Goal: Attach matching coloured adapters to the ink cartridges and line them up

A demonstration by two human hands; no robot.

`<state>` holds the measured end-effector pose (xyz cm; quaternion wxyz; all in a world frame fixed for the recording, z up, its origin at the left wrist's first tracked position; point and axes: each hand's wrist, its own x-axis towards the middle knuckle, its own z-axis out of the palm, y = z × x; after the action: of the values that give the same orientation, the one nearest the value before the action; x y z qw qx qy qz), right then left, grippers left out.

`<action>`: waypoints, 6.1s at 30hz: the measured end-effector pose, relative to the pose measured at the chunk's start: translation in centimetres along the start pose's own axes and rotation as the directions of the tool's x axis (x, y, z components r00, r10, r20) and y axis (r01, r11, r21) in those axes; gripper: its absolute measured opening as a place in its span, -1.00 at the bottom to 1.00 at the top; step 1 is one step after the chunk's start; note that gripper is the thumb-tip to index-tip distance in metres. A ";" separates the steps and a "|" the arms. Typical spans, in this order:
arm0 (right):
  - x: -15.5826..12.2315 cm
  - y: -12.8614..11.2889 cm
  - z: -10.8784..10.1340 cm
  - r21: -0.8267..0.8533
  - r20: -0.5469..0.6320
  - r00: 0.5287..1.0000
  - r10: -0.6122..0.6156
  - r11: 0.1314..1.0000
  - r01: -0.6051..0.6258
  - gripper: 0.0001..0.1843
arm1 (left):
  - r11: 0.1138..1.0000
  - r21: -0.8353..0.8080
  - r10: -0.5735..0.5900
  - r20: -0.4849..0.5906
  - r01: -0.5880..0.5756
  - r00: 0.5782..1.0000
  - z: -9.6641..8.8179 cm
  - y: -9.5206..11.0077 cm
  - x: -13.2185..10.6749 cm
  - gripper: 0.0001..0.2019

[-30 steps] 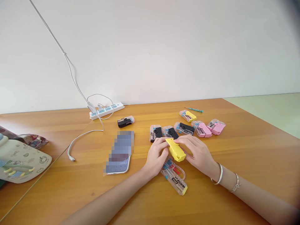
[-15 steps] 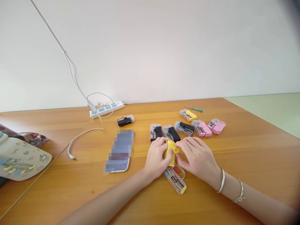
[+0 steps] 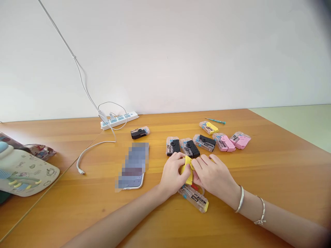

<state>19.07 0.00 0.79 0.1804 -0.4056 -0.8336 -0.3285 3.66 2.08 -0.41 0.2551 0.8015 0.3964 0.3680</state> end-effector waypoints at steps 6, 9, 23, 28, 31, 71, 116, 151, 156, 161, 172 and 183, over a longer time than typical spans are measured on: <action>0.3 1.5 0.4 0.162 -0.056 0.997 0.043 0.986 -0.034 -0.80 | 0.999 -0.045 -0.016 -0.018 0.015 1.000 0.0 0.0 0.1 -0.75; -0.1 2.4 0.4 0.307 0.047 0.991 0.122 0.943 -0.130 -0.74 | 0.990 -0.113 -0.080 -0.010 0.078 0.997 -0.1 -0.1 0.3 -0.68; -1.2 5.6 0.2 0.460 0.525 0.850 -0.037 0.853 -0.247 -0.90 | 0.974 -0.172 -0.151 -0.022 0.145 0.988 -0.1 -0.4 0.6 -0.73; -1.0 6.0 -0.1 0.497 0.614 0.789 -0.006 0.780 -0.380 -0.89 | 0.978 -0.165 -0.130 -0.012 0.126 0.991 -0.1 -0.5 0.4 -0.74; -0.9 6.1 0.2 0.501 0.645 0.763 0.052 0.725 -0.473 -0.96 | 0.979 -0.164 -0.123 -0.012 0.119 0.992 -0.1 -0.5 0.4 -0.76; -1.0 1.2 -0.4 0.855 0.361 0.799 0.481 0.172 -0.490 -0.91 | 0.999 0.033 0.040 -0.134 -0.036 0.990 -0.2 0.1 0.1 -0.78; -0.7 1.4 0.5 0.827 0.423 0.780 0.461 0.155 -0.541 -0.76 | 0.982 -0.112 -0.156 -0.043 0.151 0.987 0.0 -0.6 0.3 -0.81; -0.7 4.4 1.4 0.743 0.664 0.673 0.327 -0.389 -0.545 -0.75 | 0.954 0.274 -0.026 0.484 -0.124 0.875 -5.2 1.9 1.6 -0.75; -0.8 4.5 1.8 0.709 0.694 0.652 0.306 -0.450 -0.543 -0.75 | 0.797 0.564 -0.129 0.509 -0.216 0.851 -5.3 2.9 0.5 -0.36; -0.6 4.3 1.5 0.688 0.711 0.649 0.271 -0.459 -0.562 -0.71 | 0.853 0.480 -0.123 0.569 -0.207 0.813 -4.4 3.3 0.3 -0.45; -0.8 4.4 1.7 0.615 0.717 0.687 0.115 -0.569 -0.546 -0.68 | 0.969 -0.142 -0.070 0.624 0.201 0.779 -4.8 1.3 1.8 -0.71; -0.8 3.4 1.2 0.663 0.667 0.744 0.022 -0.473 -0.580 -0.64 | 0.717 -0.617 -0.318 0.124 0.324 0.940 -4.0 -0.5 2.9 -0.72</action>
<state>22.21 1.86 0.81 0.3685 -0.3689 -0.5698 0.6351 1.50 5.20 2.78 0.5695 0.5906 0.3823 0.4252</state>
